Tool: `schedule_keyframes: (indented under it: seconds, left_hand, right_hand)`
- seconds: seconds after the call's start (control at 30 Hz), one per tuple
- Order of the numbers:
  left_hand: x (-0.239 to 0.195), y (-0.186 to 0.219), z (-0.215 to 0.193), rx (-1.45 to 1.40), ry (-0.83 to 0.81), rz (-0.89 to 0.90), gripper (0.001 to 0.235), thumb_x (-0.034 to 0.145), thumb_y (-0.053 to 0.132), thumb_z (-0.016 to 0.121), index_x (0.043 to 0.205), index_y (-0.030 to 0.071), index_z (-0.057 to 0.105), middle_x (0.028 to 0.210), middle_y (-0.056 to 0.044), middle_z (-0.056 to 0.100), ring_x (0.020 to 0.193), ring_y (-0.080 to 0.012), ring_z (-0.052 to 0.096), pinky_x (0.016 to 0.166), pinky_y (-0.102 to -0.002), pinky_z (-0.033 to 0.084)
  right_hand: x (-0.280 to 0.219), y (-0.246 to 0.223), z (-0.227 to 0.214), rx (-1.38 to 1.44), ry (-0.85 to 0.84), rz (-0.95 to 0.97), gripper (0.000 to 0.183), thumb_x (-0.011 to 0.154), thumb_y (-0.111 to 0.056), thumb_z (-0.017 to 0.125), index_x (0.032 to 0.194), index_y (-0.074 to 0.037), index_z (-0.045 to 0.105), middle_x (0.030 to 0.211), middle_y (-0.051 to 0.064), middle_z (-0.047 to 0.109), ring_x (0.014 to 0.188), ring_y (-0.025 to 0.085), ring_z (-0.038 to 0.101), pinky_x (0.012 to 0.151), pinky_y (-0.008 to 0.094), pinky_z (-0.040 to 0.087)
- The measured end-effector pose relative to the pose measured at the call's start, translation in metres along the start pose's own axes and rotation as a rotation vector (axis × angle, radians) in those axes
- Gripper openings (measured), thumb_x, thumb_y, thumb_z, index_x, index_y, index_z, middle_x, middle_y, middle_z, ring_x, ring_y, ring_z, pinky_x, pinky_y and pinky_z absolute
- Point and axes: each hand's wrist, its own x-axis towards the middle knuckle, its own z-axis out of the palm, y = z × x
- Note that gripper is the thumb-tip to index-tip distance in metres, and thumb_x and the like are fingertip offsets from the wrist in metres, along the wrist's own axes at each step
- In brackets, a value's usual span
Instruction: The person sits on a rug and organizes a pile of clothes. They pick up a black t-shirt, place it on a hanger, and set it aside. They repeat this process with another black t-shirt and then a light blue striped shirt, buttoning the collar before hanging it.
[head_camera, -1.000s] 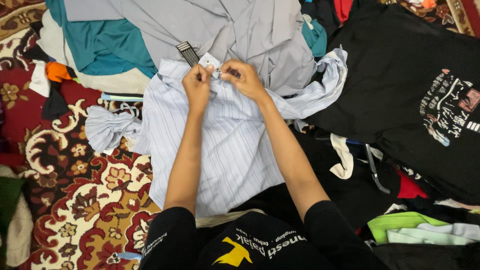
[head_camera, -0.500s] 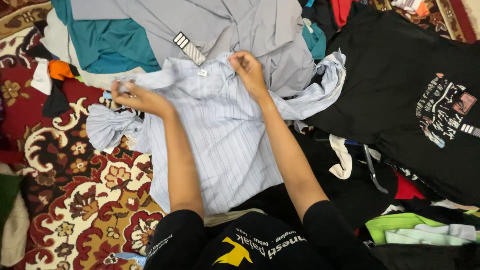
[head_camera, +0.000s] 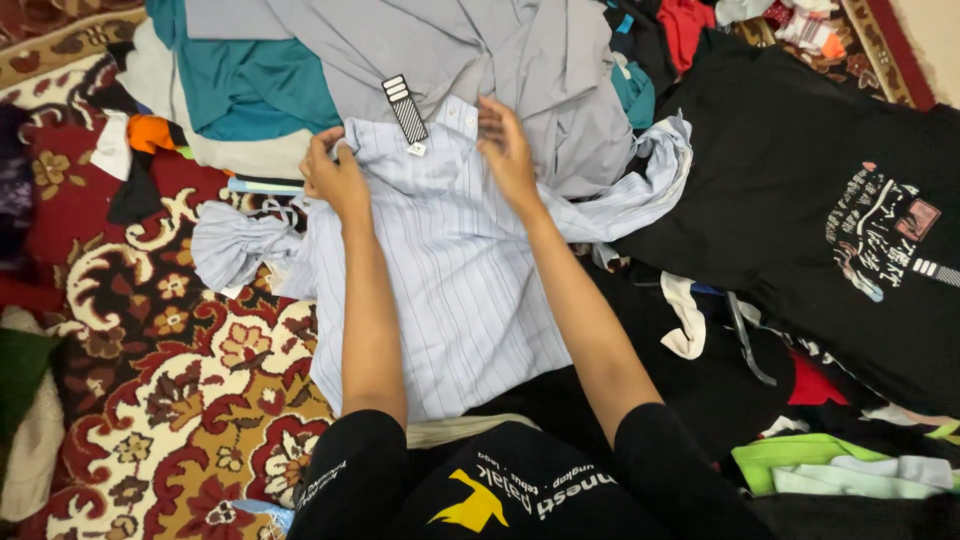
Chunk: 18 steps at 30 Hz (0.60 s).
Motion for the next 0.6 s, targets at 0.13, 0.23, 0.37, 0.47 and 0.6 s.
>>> schedule_keyframes:
  seconds: [0.13, 0.23, 0.37, 0.47, 0.6]
  left_hand:
    - [0.001, -0.014, 0.009, 0.064, -0.009, 0.009, 0.021, 0.085, 0.022, 0.069, 0.102, 0.035, 0.068, 0.102, 0.015, 0.067, 0.115, -0.018, 0.053, 0.105, -0.056, 0.03]
    - [0.001, -0.016, 0.009, 0.096, -0.042, 0.032, 0.023, 0.086, 0.024, 0.069, 0.106, 0.036, 0.069, 0.107, 0.014, 0.063, 0.118, -0.0183, 0.048, 0.106, -0.057, 0.029]
    - [-0.006, -0.004, -0.005, 0.019, -0.065, 0.048, 0.025, 0.091, 0.029, 0.064, 0.115, 0.036, 0.066, 0.118, 0.01, 0.058, 0.123, -0.021, 0.047, 0.109, -0.058, 0.029]
    - [-0.012, 0.012, -0.025, 0.01, -0.029, 0.196, 0.031, 0.087, 0.019, 0.06, 0.115, 0.03, 0.065, 0.123, 0.005, 0.054, 0.119, -0.0252, 0.05, 0.106, -0.054, 0.034]
    - [-0.003, -0.024, -0.046, 0.179, -0.065, 0.277, 0.03, 0.083, 0.006, 0.061, 0.105, 0.025, 0.066, 0.111, 0.001, 0.059, 0.109, -0.0302, 0.057, 0.096, -0.053, 0.039]
  right_hand:
    - [-0.034, -0.037, 0.013, -0.484, 0.19, -0.198, 0.05, 0.09, -0.001, 0.071, 0.138, -0.009, 0.06, 0.117, 0.01, 0.06, 0.108, 0.029, 0.063, 0.094, 0.038, 0.052]
    - [-0.055, -0.03, 0.012, -0.807, 0.231, -0.253, 0.05, 0.09, -0.033, 0.079, 0.133, -0.015, 0.061, 0.109, 0.004, 0.059, 0.099, 0.026, 0.06, 0.086, 0.041, 0.049]
    - [-0.07, -0.009, -0.002, -0.967, 0.235, -0.231, 0.045, 0.088, -0.04, 0.08, 0.123, -0.018, 0.064, 0.102, 0.001, 0.06, 0.092, 0.025, 0.058, 0.08, 0.042, 0.046]
    - [-0.071, -0.006, -0.014, -0.892, 0.237, -0.211, 0.027, 0.088, -0.03, 0.08, 0.108, -0.018, 0.066, 0.096, -0.001, 0.062, 0.09, 0.024, 0.063, 0.079, 0.04, 0.047]
    - [-0.07, -0.019, -0.035, -0.636, 0.278, -0.183, 0.011, 0.09, -0.01, 0.079, 0.098, -0.01, 0.07, 0.093, 0.008, 0.07, 0.091, 0.034, 0.07, 0.082, 0.04, 0.053]
